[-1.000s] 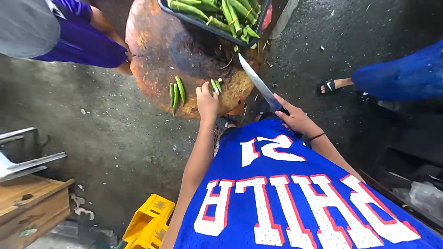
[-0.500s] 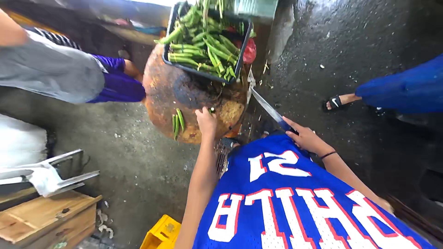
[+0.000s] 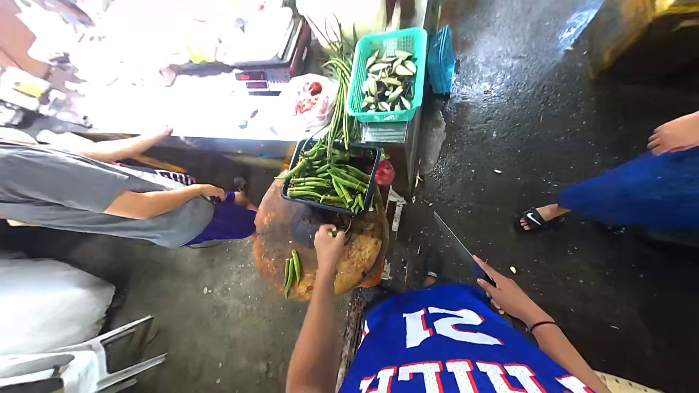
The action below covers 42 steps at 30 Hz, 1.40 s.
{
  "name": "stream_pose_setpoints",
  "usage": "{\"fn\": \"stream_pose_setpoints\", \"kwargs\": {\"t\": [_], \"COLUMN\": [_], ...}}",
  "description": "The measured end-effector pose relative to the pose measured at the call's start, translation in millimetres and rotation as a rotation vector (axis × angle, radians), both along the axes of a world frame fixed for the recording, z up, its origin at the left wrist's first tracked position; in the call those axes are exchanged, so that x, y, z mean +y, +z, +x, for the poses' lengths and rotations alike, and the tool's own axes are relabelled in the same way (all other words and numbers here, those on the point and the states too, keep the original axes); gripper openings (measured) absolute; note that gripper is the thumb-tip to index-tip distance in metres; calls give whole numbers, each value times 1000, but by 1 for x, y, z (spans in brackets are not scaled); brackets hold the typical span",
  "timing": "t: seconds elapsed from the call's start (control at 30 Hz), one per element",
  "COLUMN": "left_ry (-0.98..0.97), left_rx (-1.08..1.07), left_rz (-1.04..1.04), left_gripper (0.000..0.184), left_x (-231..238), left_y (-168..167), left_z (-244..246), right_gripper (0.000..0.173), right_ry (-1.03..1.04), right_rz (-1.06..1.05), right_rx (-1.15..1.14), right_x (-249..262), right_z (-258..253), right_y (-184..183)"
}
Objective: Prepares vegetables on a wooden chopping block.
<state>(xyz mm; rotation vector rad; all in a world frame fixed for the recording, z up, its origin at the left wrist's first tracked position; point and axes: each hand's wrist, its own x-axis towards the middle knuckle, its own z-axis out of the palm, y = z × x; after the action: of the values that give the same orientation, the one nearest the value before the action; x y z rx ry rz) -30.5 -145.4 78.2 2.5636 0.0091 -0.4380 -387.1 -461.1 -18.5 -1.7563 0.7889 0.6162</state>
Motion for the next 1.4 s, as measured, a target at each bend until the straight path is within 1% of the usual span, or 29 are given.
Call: {"fn": "stream_pose_setpoints", "kwargs": {"t": [0.07, 0.1, 0.13, 0.17, 0.2, 0.23, 0.27, 0.3, 0.33, 0.37, 0.43, 0.5, 0.53, 0.57, 0.6, 0.67, 0.73, 0.77, 0.87, 0.93, 1.0, 1.03, 1.1, 1.13, 1.17, 1.23, 1.27, 1.3, 1.4], "left_ry": [-118, -158, -171, -156, -132, -118, -130, -168, -225, -293, -390, -452, -452, -426, -382, -243, -62, 27, 208, 237, 223, 222, 199, 135, 30, -180, -225, -221, -120], "left_rx": [-69, -117, -171, -217, -254, -284, -306, -311, -296, -260, -128, 52, 144, 219, 279, 314, 220, 150, -76, -142, -85, -32, 29, 59, 83, 34, -2, -29, -68], "left_rz": [-80, -142, -221, -302, -361, -397, -420, -431, -432, -423, -403, -392, -382, -345, -296, -205, -118, -95, -57, -62, -49, -39, -62, -107, -180, -327, -321, -265, -18], "left_gripper": [42, 47, 54, 66, 76, 81, 81, 79, 73, 67, 54, 49, 49, 49, 48, 43, 40, 41, 46, 48, 50, 50, 46, 45, 45, 42, 40, 41, 51], "left_x": [-51, -79, -106, -132, -155, -173, -186, -193, -194, -188, -163, -121, -94, -64, -34, 21, 68, 87, 132, 146, 141, 132, 107, 93, 79, 60, 56, 55, 66], "left_y": [39, 59, 75, 90, 101, 109, 109, 101, 85, 61, -9, -77, -99, -113, -121, -114, -104, -105, -106, -109, -113, -113, -112, -110, -107, -102, -99, -96, -106], "left_z": [44, 68, 90, 107, 117, 120, 114, 101, 79, 51, -15, -77, -106, -131, -152, -171, -170, -168, -141, -121, -98, -88, -77, -73, -70, -65, -61, -55, -35], "right_gripper": [64, 64, 63, 63, 64, 64, 65, 65, 65, 65, 64, 63, 62, 62, 61, 63, 65, 65, 65, 65, 65, 65, 66, 66, 66, 66, 66, 67, 67], "right_ry": [0, 6, 8, -1, -22, -55, -94, -126, -145, -147, -114, -81, -55, -20, 22, 95, 148, 188, 274, 267, 221, 194, 140, 112, 76, -21, -70, -115, -210], "right_rz": [-31, -51, -66, -75, -73, -66, -63, -71, -92, -134, -246, -359, -404, -433, -440, -387, -291, -253, -243, -234, -222, -216, -226, -240, -254, -267, -274, -283, -288], "right_rx": [26, 34, 43, 50, 60, 67, 67, 65, 60, 49, -2, -147, -217, -265, -304, -334, -234, -173, -142, -105, -97, -94, -81, -69, -56, -37, -33, -31, -25], "right_x": [-5, -7, -9, -10, -11, -10, -9, -6, -2, 4, 14, 24, 27, 30, 33, 39, 42, 40, 44, 51, 59, 64, 78, 85, 92, 107, 114, 120, 139], "right_z": [-10, -14, -17, -22, -26, -30, -34, -39, -43, -46, -48, -49, -45, -38, -30, -3, 29, 41, 79, 92, 102, 104, 102, 101, 98, 90, 84, 79, 65], "right_y": [-2, -4, -5, -5, -4, -3, -3, -3, -4, -5, -6, -11, -9, -3, 6, 22, 30, 32, 37, 39, 35, 33, 32, 33, 36, 41, 41, 42, 44]}}
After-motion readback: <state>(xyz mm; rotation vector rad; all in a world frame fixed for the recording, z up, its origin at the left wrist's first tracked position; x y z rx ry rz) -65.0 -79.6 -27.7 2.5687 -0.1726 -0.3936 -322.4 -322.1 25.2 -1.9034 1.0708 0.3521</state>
